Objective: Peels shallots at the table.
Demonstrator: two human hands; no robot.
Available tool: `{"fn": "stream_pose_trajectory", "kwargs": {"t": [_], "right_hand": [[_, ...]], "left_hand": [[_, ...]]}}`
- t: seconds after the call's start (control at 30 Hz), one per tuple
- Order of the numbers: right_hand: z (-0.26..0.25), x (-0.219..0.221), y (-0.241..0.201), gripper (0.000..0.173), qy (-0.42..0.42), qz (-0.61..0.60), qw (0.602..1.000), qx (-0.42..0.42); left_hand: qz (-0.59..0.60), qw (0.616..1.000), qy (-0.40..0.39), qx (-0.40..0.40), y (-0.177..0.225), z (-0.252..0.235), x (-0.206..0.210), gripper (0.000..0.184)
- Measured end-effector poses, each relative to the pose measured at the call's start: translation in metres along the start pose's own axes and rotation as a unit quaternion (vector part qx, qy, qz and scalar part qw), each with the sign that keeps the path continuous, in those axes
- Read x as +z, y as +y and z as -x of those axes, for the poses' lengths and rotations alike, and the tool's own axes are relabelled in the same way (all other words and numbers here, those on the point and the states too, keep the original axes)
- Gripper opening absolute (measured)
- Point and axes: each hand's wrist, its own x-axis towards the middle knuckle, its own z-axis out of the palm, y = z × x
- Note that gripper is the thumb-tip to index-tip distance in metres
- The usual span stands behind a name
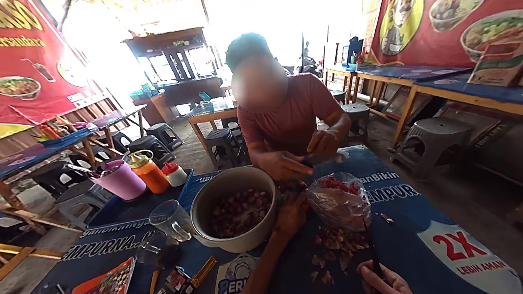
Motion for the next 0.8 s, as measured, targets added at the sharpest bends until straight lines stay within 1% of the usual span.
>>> {"fn": "stream_pose_trajectory", "kwargs": {"t": [0.1,0.2,0.27,0.33,0.37,0.4,0.47,0.5,0.53,0.57,0.6,0.63,0.7,0.8], "right_hand": [[0.002,0.001,-0.003,0.015,0.013,0.007,1.0,0.009],[0.002,0.002,-0.005,0.016,0.02,0.001,1.0,0.014],[0.002,0.003,-0.005,0.015,0.021,0.001,1.0,0.01],[0.002,0.003,-0.006,0.016,0.024,0.0,1.0,0.009],[0.002,0.003,-0.006,0.019,0.024,-0.001,1.0,0.01],[0.002,0.003,-0.006,0.024,0.02,-0.005,1.0,0.01],[0.001,0.002,-0.006,0.042,0.003,-0.017,1.0,0.003],[0.001,0.003,-0.006,0.05,-0.006,-0.018,1.0,-0.001],[0.001,0.004,-0.008,0.057,-0.015,-0.015,1.0,-0.004],[0.001,0.007,-0.01,0.06,-0.025,-0.006,1.0,-0.006],[0.002,0.01,-0.013,0.059,-0.032,0.008,0.999,-0.011],[0.002,0.014,-0.016,0.054,-0.037,0.024,0.999,-0.019],[0.001,0.024,-0.024,0.046,-0.05,0.047,0.997,-0.024],[-0.006,0.04,-0.035,0.052,-0.077,0.044,0.996,-0.022]], "left_hand": [[0.027,0.999,0.031,0.016,-0.002,-0.004,-0.006,0.035],[0.057,0.998,0.04,-0.007,0.003,-0.004,-0.012,0.036],[0.11,0.992,0.04,-0.052,0.009,-0.003,-0.019,0.04],[0.205,0.972,0.046,-0.102,0.017,-0.003,-0.025,0.042],[0.272,0.953,0.051,-0.127,0.021,-0.001,-0.029,0.04],[0.353,0.922,0.048,-0.151,0.026,0.001,-0.034,0.038],[0.505,0.838,0.023,-0.205,0.034,0.008,-0.045,0.035],[0.56,0.796,0.006,-0.229,0.038,0.013,-0.051,0.034],[0.593,0.767,-0.01,-0.244,0.04,0.019,-0.055,0.033],[0.612,0.749,-0.023,-0.252,0.043,0.025,-0.058,0.033],[0.621,0.742,-0.032,-0.252,0.044,0.031,-0.059,0.033],[0.622,0.743,-0.036,-0.244,0.045,0.038,-0.058,0.033],[0.61,0.757,-0.033,-0.233,0.05,0.051,-0.055,0.031],[0.597,0.77,-0.026,-0.225,0.059,0.064,-0.051,0.026]]}}
